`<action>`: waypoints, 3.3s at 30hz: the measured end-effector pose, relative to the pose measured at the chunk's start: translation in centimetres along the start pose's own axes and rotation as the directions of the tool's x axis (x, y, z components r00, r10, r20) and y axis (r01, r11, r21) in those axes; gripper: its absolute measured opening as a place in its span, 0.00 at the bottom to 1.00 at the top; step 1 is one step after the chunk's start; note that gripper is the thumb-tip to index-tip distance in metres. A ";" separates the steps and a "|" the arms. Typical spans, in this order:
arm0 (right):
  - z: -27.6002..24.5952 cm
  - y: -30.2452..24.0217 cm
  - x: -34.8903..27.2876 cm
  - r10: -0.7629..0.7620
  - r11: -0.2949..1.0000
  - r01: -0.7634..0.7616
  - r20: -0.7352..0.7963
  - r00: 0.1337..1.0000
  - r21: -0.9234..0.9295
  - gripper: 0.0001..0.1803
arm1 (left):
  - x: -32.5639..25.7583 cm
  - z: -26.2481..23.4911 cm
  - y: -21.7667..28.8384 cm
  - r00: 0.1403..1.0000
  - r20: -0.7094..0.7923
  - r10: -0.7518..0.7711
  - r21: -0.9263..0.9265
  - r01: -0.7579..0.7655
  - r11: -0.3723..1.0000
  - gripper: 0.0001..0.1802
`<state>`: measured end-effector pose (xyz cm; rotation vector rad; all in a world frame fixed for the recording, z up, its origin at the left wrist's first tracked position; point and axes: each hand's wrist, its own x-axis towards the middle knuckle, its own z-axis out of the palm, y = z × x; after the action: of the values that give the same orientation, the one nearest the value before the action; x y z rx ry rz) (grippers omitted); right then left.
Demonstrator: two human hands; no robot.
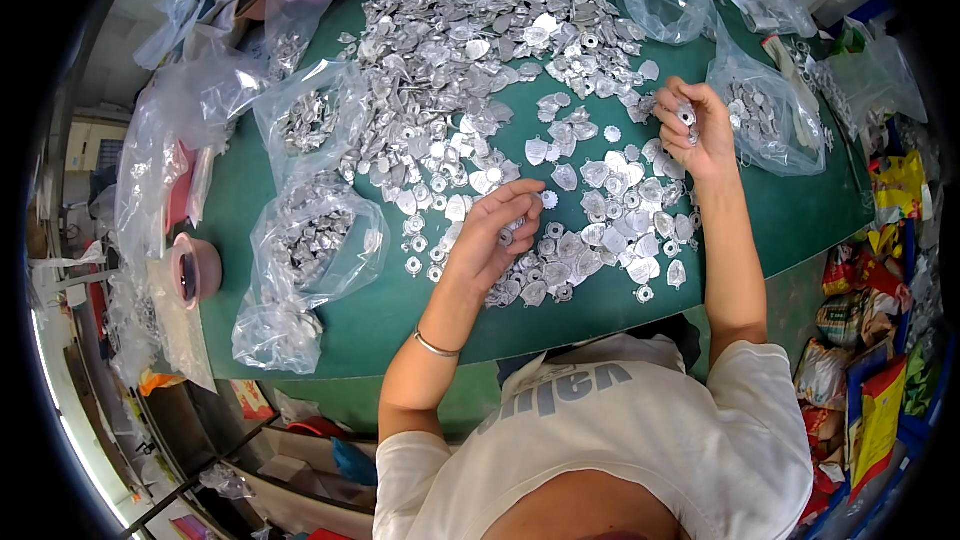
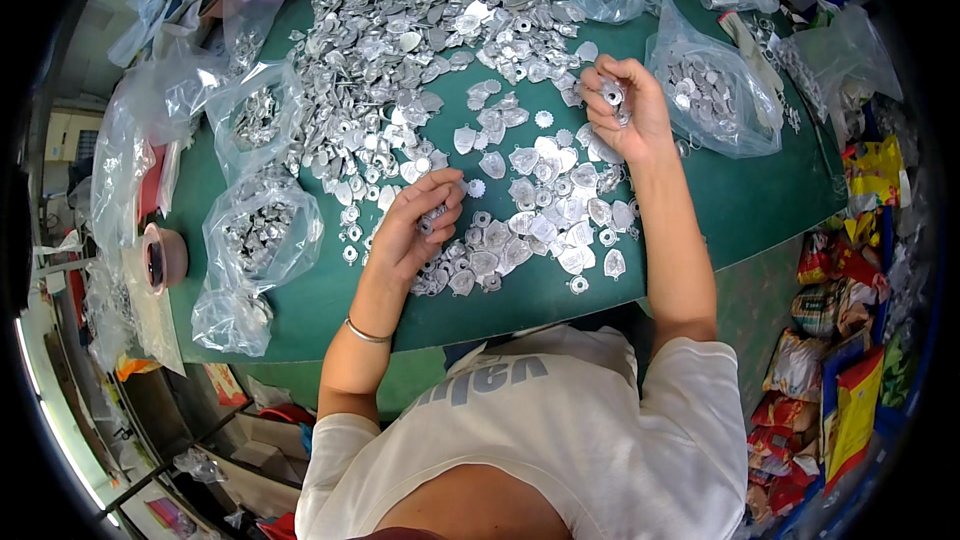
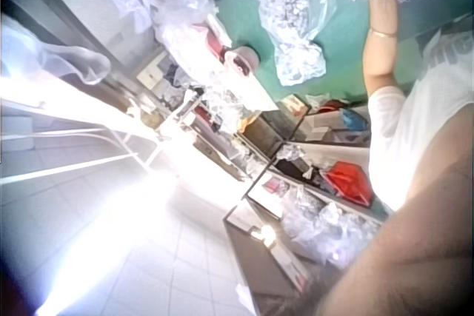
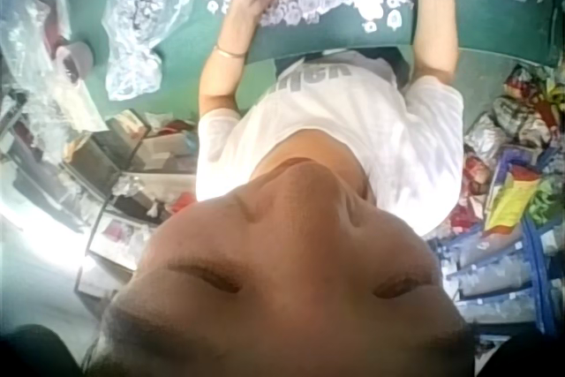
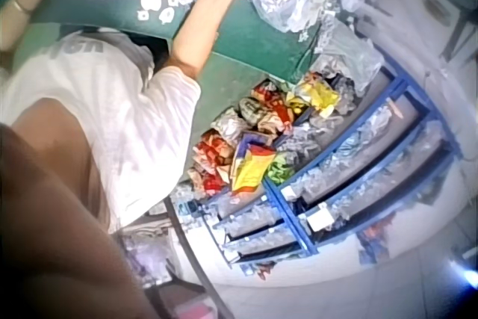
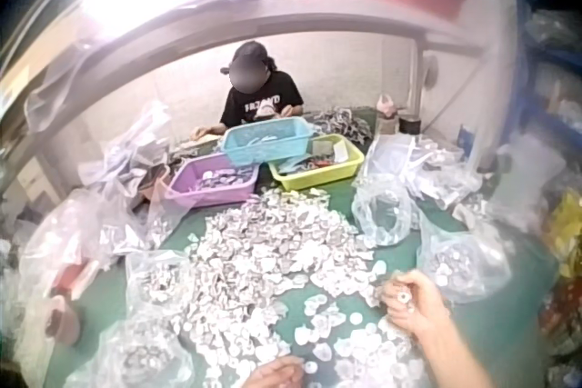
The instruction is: The person sorts through a large pile of small metal components on a green desk by hand, picking up individual pieces, inspecting them, and placing them into different plastic bags.
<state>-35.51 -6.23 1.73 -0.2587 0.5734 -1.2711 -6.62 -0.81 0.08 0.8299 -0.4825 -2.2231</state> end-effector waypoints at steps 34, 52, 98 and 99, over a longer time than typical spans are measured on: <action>2.6 3.0 -1.2 0.071 -0.365 0.015 -0.011 0.997 -0.931 0.12 | 0.0 -0.1 0.0 1.000 -0.013 0.015 0.010 -0.015 1.000 0.13; 3.4 5.7 -8.0 -0.042 -0.480 0.146 0.188 0.981 -0.865 0.16 | -0.2 0.1 0.1 0.999 0.007 0.035 0.016 -0.035 0.999 0.13; 0.4 6.2 -8.5 -0.240 -0.440 0.182 0.311 0.920 -0.879 0.11 | 0.1 -0.6 -0.1 0.998 0.030 0.058 0.005 -0.058 0.998 0.13; -0.1 6.3 -8.4 -0.248 -0.386 0.192 0.302 0.921 -0.902 0.11 | 0.0 -0.4 0.0 0.998 0.022 0.058 0.009 -0.058 0.998 0.13</action>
<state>-31.88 3.52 0.80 -2.0125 1.6938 -0.7336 -6.38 -0.79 -0.20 0.7874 -0.5220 -2.1801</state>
